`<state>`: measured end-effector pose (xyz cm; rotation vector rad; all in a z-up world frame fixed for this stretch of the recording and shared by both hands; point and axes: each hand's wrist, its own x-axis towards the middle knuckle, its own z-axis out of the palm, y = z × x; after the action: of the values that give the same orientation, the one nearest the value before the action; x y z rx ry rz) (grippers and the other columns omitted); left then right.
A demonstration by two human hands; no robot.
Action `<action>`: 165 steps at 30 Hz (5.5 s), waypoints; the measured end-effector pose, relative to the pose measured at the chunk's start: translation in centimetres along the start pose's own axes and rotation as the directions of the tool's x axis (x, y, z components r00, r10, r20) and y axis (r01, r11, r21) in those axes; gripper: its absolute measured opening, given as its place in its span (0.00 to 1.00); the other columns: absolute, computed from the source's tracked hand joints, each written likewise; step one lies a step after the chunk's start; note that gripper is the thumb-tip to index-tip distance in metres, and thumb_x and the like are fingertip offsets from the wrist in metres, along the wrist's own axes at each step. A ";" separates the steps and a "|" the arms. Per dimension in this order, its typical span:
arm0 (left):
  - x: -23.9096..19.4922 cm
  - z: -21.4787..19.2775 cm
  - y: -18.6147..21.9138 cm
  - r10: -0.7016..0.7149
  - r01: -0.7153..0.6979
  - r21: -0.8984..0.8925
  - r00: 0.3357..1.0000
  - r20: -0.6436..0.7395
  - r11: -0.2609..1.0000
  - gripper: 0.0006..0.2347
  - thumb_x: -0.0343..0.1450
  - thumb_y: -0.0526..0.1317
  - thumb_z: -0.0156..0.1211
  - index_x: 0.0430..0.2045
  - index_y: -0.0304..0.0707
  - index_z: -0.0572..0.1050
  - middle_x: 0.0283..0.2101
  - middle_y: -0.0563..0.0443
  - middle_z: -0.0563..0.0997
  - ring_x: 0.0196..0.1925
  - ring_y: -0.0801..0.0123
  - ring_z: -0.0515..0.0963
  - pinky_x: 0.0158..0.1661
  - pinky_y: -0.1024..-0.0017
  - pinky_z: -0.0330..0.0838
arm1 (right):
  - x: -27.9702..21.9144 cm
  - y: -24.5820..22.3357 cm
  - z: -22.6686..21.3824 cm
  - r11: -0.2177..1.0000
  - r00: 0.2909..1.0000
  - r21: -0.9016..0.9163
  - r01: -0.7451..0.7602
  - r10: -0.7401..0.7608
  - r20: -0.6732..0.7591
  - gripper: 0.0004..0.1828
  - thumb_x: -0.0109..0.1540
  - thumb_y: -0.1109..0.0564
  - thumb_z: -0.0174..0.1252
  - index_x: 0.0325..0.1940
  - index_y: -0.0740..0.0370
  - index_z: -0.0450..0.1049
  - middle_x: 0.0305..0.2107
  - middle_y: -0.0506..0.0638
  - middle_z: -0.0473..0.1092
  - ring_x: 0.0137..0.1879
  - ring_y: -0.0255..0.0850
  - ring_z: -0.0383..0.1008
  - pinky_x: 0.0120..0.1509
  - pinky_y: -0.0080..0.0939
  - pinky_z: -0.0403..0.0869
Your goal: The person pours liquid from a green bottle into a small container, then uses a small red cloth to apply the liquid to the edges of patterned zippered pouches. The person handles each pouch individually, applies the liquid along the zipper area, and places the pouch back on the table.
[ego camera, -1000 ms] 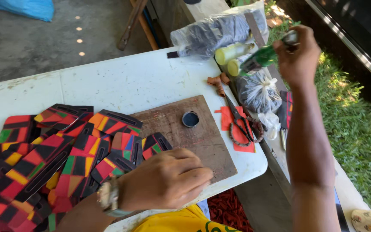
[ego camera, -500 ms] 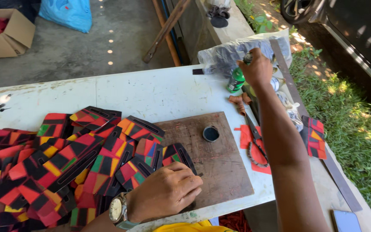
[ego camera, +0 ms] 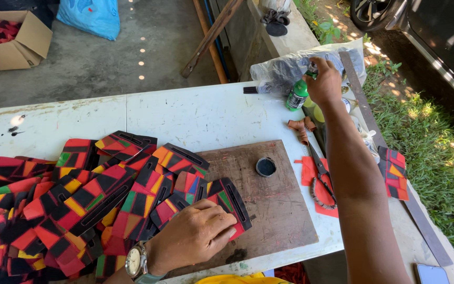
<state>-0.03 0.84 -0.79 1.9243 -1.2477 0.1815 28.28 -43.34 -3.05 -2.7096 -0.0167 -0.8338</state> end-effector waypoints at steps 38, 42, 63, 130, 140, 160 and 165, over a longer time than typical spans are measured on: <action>-0.4 11.2 0.8 -0.022 0.027 0.075 0.997 -0.074 0.997 0.06 0.69 0.40 0.66 0.31 0.39 0.77 0.30 0.49 0.84 0.35 0.56 0.83 0.43 0.59 0.76 | -28.9 0.0 -11.0 0.920 0.809 -0.300 -0.252 0.370 0.456 0.37 0.52 0.46 0.75 0.59 0.59 0.68 0.39 0.62 0.76 0.48 0.58 0.77 0.51 0.56 0.74; 5.4 17.8 -0.5 0.008 -0.007 -0.017 0.999 0.053 1.000 0.05 0.70 0.37 0.62 0.24 0.40 0.76 0.22 0.49 0.80 0.25 0.61 0.80 0.46 0.57 0.75 | -28.7 -0.1 -10.2 0.895 0.766 -0.303 -0.326 0.438 0.471 0.36 0.55 0.52 0.69 0.65 0.58 0.66 0.37 0.62 0.78 0.46 0.58 0.78 0.52 0.55 0.74; 15.0 31.5 -6.8 -0.221 0.188 0.129 0.917 0.331 0.974 0.06 0.74 0.36 0.52 0.28 0.35 0.72 0.18 0.48 0.74 0.21 0.61 0.78 0.21 0.61 0.70 | -39.6 -0.2 -15.0 0.061 0.758 0.819 -0.570 0.422 0.497 0.27 0.58 0.61 0.65 0.60 0.63 0.65 0.29 0.50 0.71 0.30 0.38 0.72 0.33 0.38 0.71; 14.6 26.1 -0.1 -0.262 0.135 -0.734 0.963 -0.060 0.666 0.15 0.64 0.31 0.71 0.44 0.29 0.79 0.49 0.46 0.84 0.53 0.73 0.82 0.49 0.79 0.78 | -45.0 -7.7 -15.2 0.058 0.749 0.824 -0.564 0.455 0.481 0.17 0.66 0.52 0.51 0.47 0.71 0.70 0.19 0.47 0.62 0.20 0.33 0.60 0.23 0.33 0.62; 14.1 25.6 0.2 -0.327 0.271 -0.724 0.943 0.066 0.635 0.16 0.64 0.32 0.68 0.45 0.32 0.78 0.47 0.50 0.84 0.42 0.78 0.82 0.38 0.80 0.80 | -44.2 -7.5 -14.7 -0.042 0.868 0.903 -0.428 0.258 0.424 0.23 0.66 0.50 0.52 0.59 0.68 0.64 0.32 0.49 0.61 0.34 0.36 0.62 0.38 0.37 0.65; 15.3 28.6 -1.9 -0.710 0.029 -0.983 0.688 0.150 -0.180 0.10 0.68 0.28 0.66 0.39 0.35 0.72 0.37 0.49 0.84 0.39 0.68 0.83 0.36 0.71 0.75 | -43.6 -8.2 -13.4 -0.077 0.873 0.923 -0.376 0.305 0.381 0.21 0.64 0.55 0.48 0.59 0.67 0.63 0.31 0.49 0.62 0.34 0.37 0.64 0.36 0.37 0.65; 17.0 29.5 -0.2 -0.729 -0.021 -0.989 0.678 0.094 -0.146 0.10 0.69 0.26 0.68 0.37 0.34 0.73 0.36 0.49 0.82 0.37 0.70 0.81 0.39 0.73 0.75 | -43.8 -8.4 -13.5 0.166 0.822 0.843 -0.512 0.381 0.424 0.21 0.63 0.54 0.46 0.57 0.66 0.64 0.31 0.50 0.65 0.33 0.37 0.64 0.36 0.37 0.66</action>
<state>-0.03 -31.49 -11.52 0.6111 -0.0154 -0.4455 -16.36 -35.89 -14.17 -1.4223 0.2116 -0.2620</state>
